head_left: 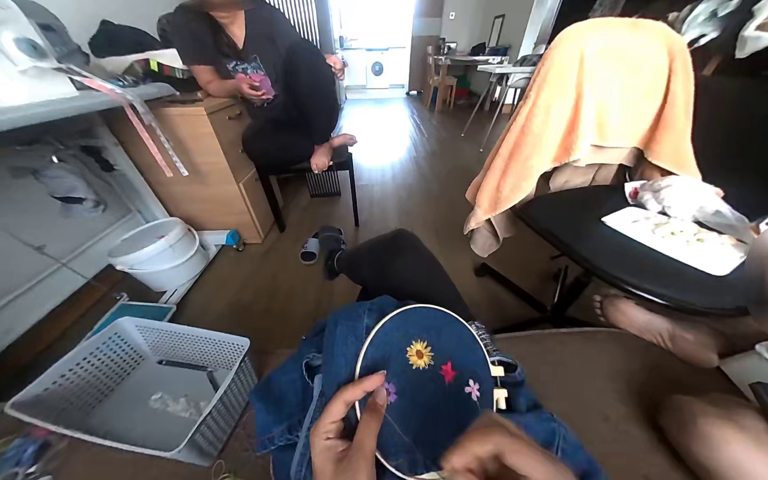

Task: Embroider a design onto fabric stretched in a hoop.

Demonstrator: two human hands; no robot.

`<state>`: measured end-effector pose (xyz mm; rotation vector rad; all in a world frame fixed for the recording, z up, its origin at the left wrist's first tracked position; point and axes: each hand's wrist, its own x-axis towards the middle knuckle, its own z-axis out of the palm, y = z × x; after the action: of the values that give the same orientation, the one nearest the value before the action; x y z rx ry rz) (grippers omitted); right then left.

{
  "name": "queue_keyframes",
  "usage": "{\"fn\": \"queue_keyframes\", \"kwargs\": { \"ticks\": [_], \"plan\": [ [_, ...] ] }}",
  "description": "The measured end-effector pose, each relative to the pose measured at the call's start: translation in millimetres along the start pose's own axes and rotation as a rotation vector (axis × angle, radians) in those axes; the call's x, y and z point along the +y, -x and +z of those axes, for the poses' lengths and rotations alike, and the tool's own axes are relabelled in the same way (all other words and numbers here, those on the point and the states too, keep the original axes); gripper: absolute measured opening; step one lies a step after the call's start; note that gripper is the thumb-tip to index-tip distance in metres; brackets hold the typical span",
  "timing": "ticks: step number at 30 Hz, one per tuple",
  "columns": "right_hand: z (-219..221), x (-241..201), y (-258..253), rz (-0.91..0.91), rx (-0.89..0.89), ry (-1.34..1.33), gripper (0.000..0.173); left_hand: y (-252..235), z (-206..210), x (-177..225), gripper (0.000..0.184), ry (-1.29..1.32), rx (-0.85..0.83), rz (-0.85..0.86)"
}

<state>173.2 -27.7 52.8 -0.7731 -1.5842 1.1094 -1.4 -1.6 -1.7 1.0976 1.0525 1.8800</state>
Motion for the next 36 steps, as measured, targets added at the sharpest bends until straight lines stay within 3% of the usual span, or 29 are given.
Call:
{"fn": "queue_keyframes", "kwargs": {
  "ticks": [5, 36],
  "plan": [
    [32.3, 37.5, -17.8, 0.150, 0.061, -0.029, 0.011, 2.8, -3.0, 1.3, 0.029, 0.073, -0.013, -0.048],
    [29.6, 32.4, -26.0, 0.288, 0.066, -0.094, 0.014, 6.6, -1.7, 0.2, 0.030, 0.057, -0.042, 0.014]
  ]
}}
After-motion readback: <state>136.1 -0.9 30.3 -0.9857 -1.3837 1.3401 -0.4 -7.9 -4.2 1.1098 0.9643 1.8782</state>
